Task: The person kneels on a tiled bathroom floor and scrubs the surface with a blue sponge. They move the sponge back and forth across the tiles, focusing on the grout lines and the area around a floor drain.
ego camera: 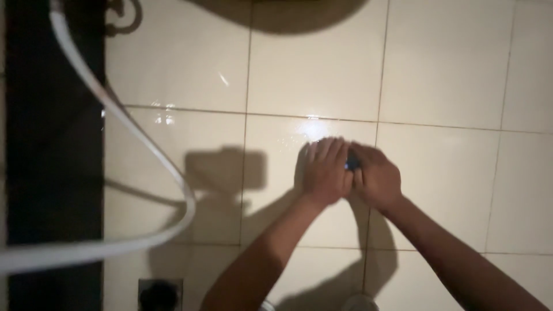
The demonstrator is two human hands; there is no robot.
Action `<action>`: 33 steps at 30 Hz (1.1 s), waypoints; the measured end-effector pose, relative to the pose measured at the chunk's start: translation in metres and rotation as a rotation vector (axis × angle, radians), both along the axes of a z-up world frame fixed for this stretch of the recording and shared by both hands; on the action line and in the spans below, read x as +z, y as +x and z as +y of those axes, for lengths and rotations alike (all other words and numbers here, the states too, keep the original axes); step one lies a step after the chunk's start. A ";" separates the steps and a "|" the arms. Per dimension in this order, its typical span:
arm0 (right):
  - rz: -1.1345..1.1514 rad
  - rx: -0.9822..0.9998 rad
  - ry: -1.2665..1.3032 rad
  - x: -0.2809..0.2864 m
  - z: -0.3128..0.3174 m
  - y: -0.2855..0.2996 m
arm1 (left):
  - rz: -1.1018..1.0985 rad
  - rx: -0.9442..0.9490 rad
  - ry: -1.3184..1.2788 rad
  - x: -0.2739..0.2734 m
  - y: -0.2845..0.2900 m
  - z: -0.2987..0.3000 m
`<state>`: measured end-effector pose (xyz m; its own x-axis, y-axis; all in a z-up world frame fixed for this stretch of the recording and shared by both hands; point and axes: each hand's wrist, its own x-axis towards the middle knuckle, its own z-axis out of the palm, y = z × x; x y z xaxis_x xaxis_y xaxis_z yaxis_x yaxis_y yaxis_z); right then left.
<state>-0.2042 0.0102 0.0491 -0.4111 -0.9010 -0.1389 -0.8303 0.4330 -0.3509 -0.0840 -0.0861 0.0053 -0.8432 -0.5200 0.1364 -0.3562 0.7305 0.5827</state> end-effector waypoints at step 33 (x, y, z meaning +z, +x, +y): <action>-0.031 0.164 -0.225 0.005 -0.122 0.075 | 0.041 0.244 -0.043 0.000 0.089 -0.096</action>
<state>-0.1289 -0.1119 0.0543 -0.2559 -0.9647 0.0624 -0.8703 0.2018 -0.4492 0.0048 -0.1820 0.0053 -0.6864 -0.7006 0.1948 -0.5017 0.6502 0.5706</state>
